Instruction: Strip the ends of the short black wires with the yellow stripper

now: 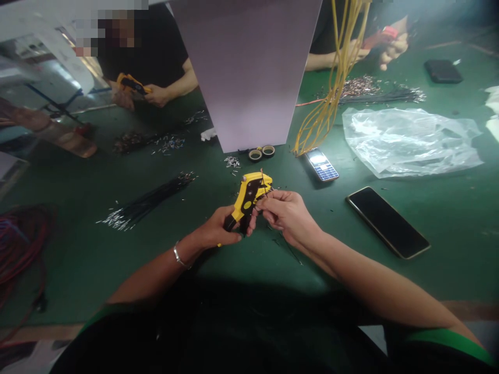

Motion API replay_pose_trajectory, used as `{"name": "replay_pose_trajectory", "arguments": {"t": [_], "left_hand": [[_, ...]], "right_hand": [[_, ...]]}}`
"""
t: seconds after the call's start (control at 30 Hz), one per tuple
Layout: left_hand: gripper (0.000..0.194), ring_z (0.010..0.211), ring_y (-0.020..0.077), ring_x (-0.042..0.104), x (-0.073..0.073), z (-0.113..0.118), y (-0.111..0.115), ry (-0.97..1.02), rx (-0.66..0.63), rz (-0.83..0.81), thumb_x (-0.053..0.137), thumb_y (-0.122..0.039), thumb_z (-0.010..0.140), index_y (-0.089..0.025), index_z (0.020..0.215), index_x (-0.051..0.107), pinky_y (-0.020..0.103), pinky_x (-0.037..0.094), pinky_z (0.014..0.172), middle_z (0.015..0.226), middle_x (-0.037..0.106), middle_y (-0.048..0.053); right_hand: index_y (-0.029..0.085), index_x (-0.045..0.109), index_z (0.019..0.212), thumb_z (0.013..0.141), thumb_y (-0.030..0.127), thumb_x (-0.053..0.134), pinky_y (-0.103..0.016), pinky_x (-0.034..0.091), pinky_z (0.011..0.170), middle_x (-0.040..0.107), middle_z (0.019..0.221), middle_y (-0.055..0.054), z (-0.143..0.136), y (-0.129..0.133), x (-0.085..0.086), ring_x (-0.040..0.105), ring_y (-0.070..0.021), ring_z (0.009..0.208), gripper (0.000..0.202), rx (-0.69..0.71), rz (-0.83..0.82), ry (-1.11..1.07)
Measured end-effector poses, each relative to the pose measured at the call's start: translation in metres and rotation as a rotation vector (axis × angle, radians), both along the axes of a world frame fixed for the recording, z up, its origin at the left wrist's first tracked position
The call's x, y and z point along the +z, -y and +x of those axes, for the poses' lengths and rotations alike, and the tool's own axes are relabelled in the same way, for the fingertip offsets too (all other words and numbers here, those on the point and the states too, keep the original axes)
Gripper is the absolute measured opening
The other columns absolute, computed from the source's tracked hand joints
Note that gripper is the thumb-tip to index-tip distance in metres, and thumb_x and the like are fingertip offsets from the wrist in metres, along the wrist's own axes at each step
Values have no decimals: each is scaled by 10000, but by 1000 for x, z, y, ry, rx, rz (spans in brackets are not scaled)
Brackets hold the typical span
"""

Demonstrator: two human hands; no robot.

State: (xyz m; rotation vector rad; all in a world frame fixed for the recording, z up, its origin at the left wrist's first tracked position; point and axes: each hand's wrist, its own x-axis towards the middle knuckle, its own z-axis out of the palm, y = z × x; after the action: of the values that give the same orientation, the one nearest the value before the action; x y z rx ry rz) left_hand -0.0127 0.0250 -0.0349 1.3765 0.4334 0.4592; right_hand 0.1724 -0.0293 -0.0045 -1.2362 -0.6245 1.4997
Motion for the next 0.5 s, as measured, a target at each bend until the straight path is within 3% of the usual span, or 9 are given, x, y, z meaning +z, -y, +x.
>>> {"name": "replay_pose_trajectory", "arguments": {"t": [0.5], "left_hand": [[285,679,117,601,-7,-3,4,-120,106,117,761,-174,747,-126,995,629,252,518,639,836,664,42]], "right_hand": [[184,548,530,621,210,695,-222,99,354,471,373,70,-2,-1,-3,249,-26,318,175,-21,-21,-61]]}}
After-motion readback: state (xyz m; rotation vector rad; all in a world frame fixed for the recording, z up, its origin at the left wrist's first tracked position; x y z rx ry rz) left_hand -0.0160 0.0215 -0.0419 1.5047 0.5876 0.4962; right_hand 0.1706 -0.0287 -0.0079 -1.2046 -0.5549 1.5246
